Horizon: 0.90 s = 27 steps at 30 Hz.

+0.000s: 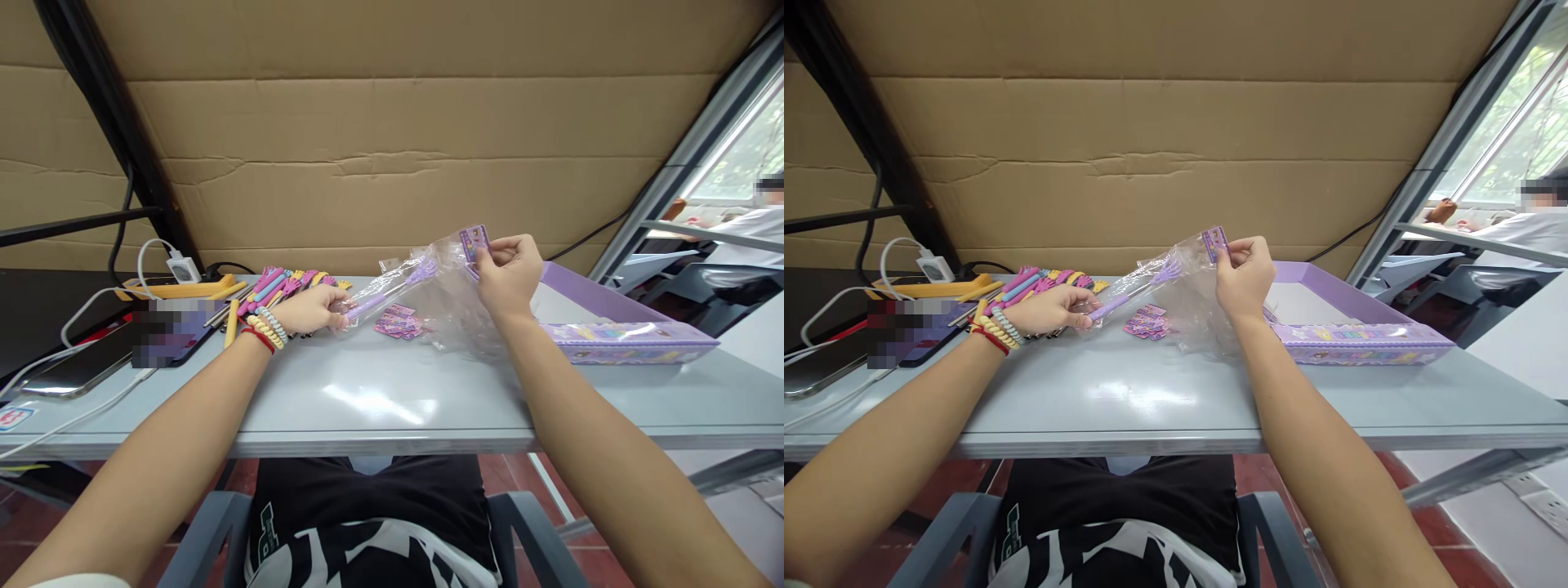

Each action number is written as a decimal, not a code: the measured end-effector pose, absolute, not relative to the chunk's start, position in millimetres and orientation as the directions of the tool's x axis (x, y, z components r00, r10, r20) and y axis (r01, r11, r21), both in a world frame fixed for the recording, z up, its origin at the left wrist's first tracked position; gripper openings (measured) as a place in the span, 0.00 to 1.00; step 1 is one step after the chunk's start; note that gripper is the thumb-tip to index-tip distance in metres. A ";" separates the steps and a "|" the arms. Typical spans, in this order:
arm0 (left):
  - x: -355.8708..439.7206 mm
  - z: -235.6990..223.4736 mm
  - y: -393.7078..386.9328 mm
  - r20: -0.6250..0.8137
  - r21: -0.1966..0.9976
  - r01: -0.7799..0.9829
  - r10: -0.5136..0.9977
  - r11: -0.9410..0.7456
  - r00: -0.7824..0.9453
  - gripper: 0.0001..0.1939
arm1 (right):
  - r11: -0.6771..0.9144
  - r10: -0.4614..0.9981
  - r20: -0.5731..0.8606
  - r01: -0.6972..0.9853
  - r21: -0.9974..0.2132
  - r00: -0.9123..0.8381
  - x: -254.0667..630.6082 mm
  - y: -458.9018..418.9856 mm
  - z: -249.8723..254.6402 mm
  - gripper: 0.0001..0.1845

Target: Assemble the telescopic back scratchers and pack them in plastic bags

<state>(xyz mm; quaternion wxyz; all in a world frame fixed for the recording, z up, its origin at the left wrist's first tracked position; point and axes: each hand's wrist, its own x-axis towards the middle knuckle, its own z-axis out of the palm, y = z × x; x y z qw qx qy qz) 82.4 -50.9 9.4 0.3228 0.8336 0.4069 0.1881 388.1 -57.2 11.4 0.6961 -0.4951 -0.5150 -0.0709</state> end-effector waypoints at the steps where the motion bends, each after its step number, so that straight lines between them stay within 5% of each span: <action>1: 82.5 9.7 -51.0 0.054 0.681 0.567 0.803 -0.464 0.593 0.14 | 0.520 0.434 0.772 0.571 -0.636 0.464 389.5 -56.0 11.7 0.13; 17: 82.6 7.8 -50.0 0.044 0.708 0.537 0.787 -0.459 0.615 0.15 | 0.565 0.547 0.707 0.426 -0.706 0.447 391.8 -52.2 11.4 0.20; 23: 82.1 7.0 -48.7 0.033 0.682 0.549 0.770 -0.483 0.637 0.15 | 0.552 0.604 0.669 0.378 -0.743 0.433 384.6 -53.3 13.9 0.09; 27: 82.5 6.9 -49.4 0.027 0.709 0.544 0.788 -0.449 0.615 0.15 | 0.508 0.632 0.619 0.355 -0.785 0.466 383.6 -53.2 14.5 0.10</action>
